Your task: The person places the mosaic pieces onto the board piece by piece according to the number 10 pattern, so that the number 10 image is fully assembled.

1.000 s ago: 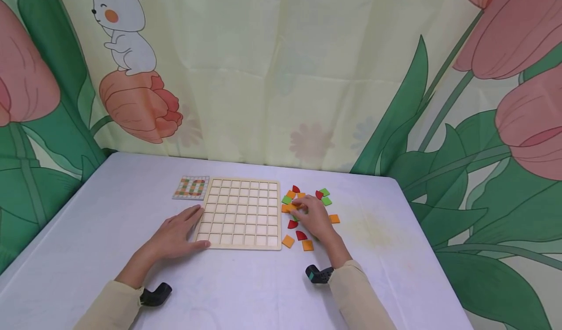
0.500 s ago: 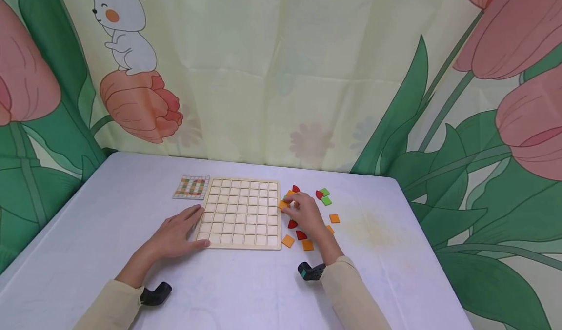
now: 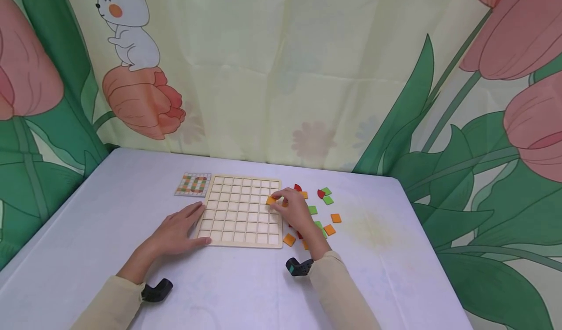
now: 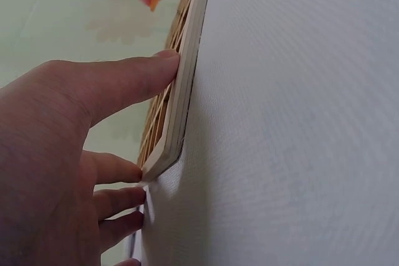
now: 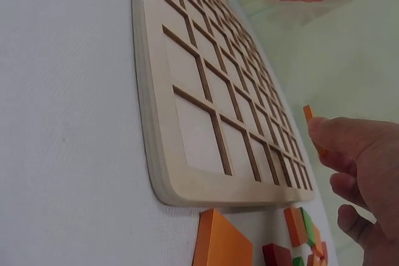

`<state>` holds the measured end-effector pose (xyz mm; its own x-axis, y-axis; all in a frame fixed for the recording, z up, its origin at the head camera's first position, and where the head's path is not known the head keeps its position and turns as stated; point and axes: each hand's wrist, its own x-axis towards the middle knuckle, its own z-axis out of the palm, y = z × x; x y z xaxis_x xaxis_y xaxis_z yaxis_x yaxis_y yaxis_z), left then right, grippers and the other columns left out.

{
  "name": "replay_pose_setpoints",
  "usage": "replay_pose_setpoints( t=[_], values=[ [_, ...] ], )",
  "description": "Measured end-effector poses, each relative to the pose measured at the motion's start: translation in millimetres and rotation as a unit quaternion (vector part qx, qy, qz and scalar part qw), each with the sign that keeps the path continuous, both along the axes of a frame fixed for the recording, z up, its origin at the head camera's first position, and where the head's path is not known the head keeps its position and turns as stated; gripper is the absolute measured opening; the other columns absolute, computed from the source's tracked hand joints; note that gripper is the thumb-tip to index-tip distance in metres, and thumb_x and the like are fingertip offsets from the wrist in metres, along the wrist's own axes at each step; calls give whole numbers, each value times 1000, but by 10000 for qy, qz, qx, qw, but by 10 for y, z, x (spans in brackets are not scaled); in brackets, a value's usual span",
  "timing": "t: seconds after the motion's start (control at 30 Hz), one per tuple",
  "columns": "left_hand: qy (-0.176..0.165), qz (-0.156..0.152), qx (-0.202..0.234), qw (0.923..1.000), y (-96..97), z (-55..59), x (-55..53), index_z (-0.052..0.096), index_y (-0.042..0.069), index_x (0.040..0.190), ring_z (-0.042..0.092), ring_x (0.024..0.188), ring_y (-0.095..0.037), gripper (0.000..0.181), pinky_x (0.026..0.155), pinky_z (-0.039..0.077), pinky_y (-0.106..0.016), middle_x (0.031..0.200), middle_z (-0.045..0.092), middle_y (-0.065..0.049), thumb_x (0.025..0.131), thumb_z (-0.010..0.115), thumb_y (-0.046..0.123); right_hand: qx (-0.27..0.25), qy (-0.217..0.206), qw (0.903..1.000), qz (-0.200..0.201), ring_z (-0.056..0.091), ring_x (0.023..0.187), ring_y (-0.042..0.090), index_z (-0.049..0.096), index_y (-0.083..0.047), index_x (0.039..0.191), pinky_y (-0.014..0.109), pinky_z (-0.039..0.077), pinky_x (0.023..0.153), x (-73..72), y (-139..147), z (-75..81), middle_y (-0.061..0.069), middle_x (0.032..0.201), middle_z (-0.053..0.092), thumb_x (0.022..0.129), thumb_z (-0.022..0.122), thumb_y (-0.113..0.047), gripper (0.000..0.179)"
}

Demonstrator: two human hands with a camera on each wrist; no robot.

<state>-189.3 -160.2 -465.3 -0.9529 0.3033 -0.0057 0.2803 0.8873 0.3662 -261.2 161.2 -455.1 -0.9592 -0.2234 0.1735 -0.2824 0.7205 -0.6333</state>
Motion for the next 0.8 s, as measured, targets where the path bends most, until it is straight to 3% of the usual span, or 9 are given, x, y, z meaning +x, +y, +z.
replay_pose_setpoints(
  t=[0.5,0.8],
  values=[
    [4,-57,37,10000,-12,-10,8,33,2,150,34,142,-37,91,108,32,-61,156,31,-19,82,67,53,-122,17,9999,51,54,83,16,74,-14,108,23,45,68,-74,-215,28,1,103,70,85,74,-21,23],
    [-32,-49,17,10000,-3,-3,4,33,3,150,33,142,-37,92,108,32,-61,156,31,-19,82,66,55,-198,-412,9989,-76,53,89,16,73,-20,110,24,47,68,-112,-331,25,-4,105,67,86,74,-26,25]
  ],
)
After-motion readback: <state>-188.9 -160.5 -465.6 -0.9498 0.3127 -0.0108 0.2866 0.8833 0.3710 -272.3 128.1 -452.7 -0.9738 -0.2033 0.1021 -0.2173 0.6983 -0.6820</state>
